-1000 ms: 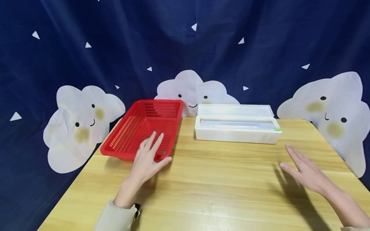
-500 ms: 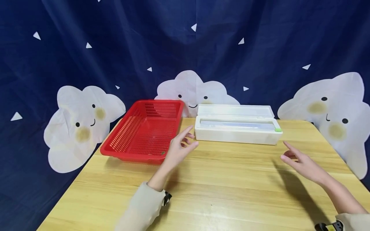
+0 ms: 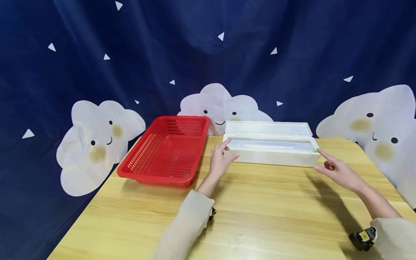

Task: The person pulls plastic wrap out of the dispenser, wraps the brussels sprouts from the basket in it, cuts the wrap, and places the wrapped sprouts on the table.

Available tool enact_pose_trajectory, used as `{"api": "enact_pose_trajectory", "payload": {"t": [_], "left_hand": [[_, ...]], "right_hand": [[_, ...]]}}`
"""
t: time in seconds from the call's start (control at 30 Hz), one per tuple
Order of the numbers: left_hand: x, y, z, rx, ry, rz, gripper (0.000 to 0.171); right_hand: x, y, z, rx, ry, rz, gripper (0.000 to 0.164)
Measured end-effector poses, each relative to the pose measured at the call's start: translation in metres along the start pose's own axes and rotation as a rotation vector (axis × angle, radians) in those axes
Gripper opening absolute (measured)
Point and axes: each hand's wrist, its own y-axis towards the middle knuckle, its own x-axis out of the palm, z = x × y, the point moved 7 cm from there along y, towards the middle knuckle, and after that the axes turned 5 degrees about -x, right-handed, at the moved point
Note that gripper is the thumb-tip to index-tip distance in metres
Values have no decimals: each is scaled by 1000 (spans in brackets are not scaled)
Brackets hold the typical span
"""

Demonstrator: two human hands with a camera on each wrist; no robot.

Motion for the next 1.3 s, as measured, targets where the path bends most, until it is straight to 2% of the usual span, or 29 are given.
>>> {"api": "enact_pose_trajectory", "payload": {"t": [0.1,0.27,0.47,0.6,0.77,1.0,1.2,1.3], "left_hand": [[12,5,-7,-31,69,35,55],[16,13,-20,-94,193,114,51],[25,29,-35,-158,261,52,46],[29,37,-45,-198,271,54,41],[34,44,-50,-202,256,54,39],[41,50,-58,-259,244,33,35],[47,58,-56,-263,254,0,16],[49,62,-55,-257,274,7,9]], "right_hand": [[-4,1,8,17,-23,3,60],[0,11,16,28,-31,-19,62],[4,25,23,-46,-107,-7,65],[6,33,29,-22,-123,1,66],[6,42,38,54,-107,-29,64],[7,50,53,201,-243,-99,55],[6,59,55,183,-250,-64,46],[6,64,55,175,-257,-41,42]]}}
